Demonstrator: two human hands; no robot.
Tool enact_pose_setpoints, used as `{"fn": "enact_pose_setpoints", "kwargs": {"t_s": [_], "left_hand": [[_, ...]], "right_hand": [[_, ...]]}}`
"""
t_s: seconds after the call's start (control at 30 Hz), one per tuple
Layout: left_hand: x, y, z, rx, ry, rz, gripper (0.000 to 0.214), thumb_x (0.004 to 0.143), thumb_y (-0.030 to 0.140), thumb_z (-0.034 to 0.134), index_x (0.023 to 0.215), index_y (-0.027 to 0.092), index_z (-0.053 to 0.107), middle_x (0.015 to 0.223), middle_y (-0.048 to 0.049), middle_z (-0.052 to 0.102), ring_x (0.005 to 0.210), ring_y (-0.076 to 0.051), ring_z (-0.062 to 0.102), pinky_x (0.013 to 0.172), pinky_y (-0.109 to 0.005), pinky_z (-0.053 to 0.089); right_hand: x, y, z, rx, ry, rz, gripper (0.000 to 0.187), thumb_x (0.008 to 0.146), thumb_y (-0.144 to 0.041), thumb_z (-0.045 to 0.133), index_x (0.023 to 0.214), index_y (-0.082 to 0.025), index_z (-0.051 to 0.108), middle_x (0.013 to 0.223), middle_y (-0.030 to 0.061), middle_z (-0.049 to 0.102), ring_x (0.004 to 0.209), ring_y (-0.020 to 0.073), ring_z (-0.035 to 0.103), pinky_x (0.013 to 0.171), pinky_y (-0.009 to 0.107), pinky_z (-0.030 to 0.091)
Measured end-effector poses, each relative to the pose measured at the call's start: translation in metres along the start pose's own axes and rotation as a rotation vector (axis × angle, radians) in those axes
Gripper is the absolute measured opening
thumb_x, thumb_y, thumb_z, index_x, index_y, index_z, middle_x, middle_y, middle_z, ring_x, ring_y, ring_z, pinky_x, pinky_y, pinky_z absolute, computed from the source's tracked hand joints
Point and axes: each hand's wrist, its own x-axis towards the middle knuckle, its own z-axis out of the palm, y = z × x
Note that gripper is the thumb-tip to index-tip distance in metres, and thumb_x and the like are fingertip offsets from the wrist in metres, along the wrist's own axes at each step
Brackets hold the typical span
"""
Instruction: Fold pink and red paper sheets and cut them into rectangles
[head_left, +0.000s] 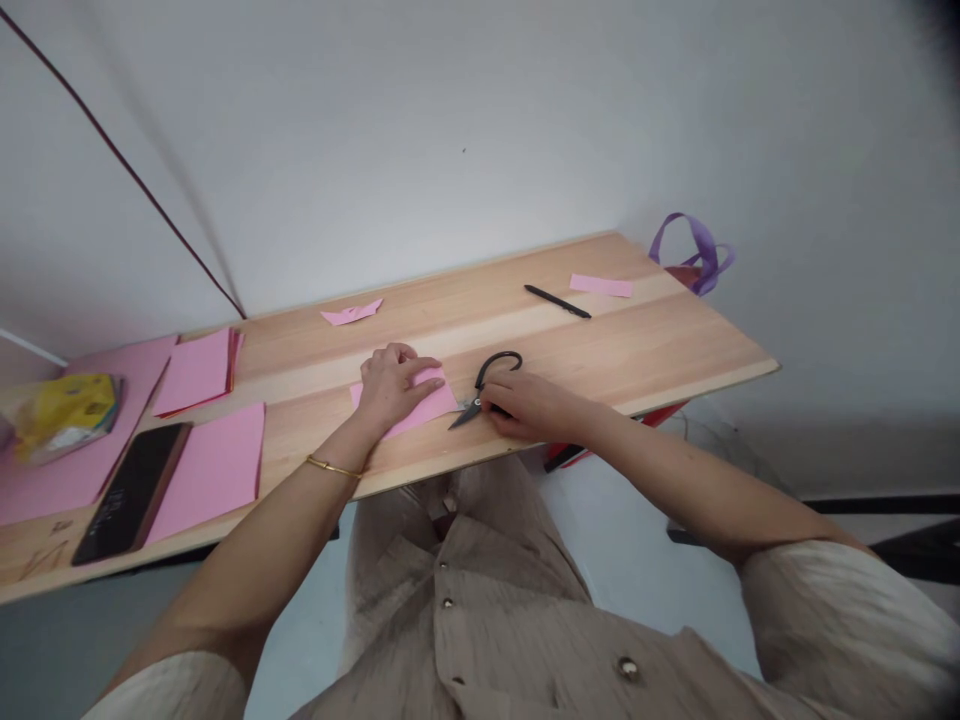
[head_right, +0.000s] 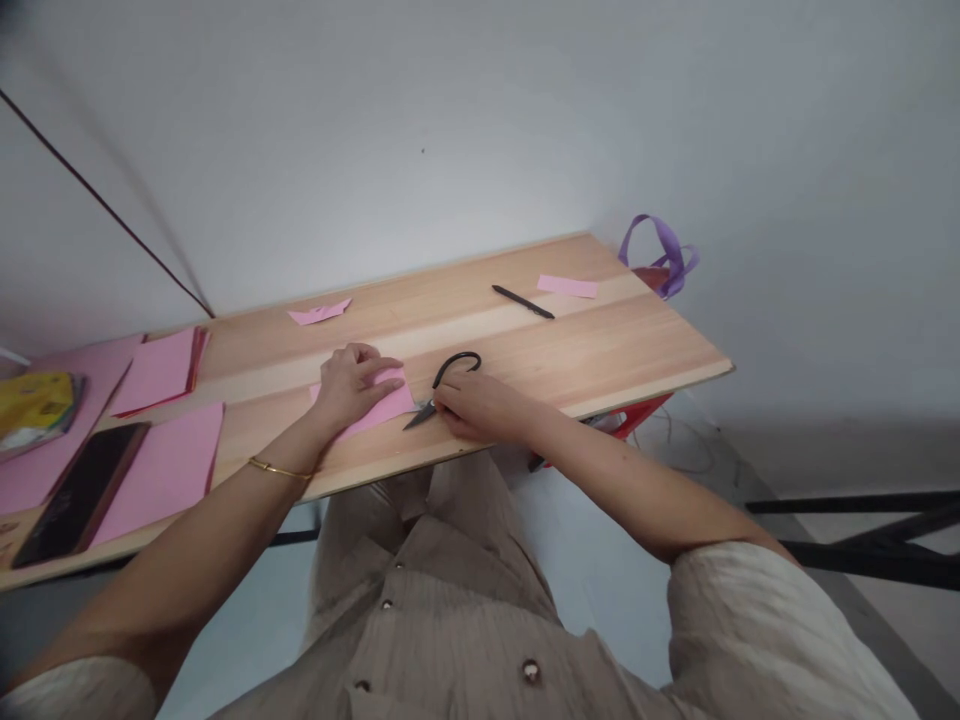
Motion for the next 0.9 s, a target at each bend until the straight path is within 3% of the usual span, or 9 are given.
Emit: {"fn": "enact_pose_setpoints", "kwargs": {"t_s": [0.8,0.9], "left_hand": [[-0.001,0.002,0.006,-0.020,0.025,-0.032,0.030,0.080,0.055,0.069,0.105,0.039,0.075,0.109,-0.0067,0.057,0.105,-0.030,0.050,0.092,-0.048,0.036],[0.004,-0.001,0.001,0.002,-0.029,-0.043,0.030,0.084,0.052,0.065,0.110,0.040,0.073,0.115,-0.0072,0.056,0.109,-0.032,0.049,0.096,-0.051,0.035]], "right_hand": [[0.013,-0.027,0.028,-0.082,0.105,0.012,0.012,0.088,-0.014,0.048,0.087,-0.017,0.060,0.088,0.0100,0.062,0.086,0.0211,0.055,0.078,0.032,0.042],[0.012,-0.028,0.026,-0.089,0.100,0.025,0.013,0.087,-0.013,0.048,0.088,-0.016,0.060,0.088,0.0100,0.063,0.086,0.0210,0.055,0.077,0.032,0.042]]}}
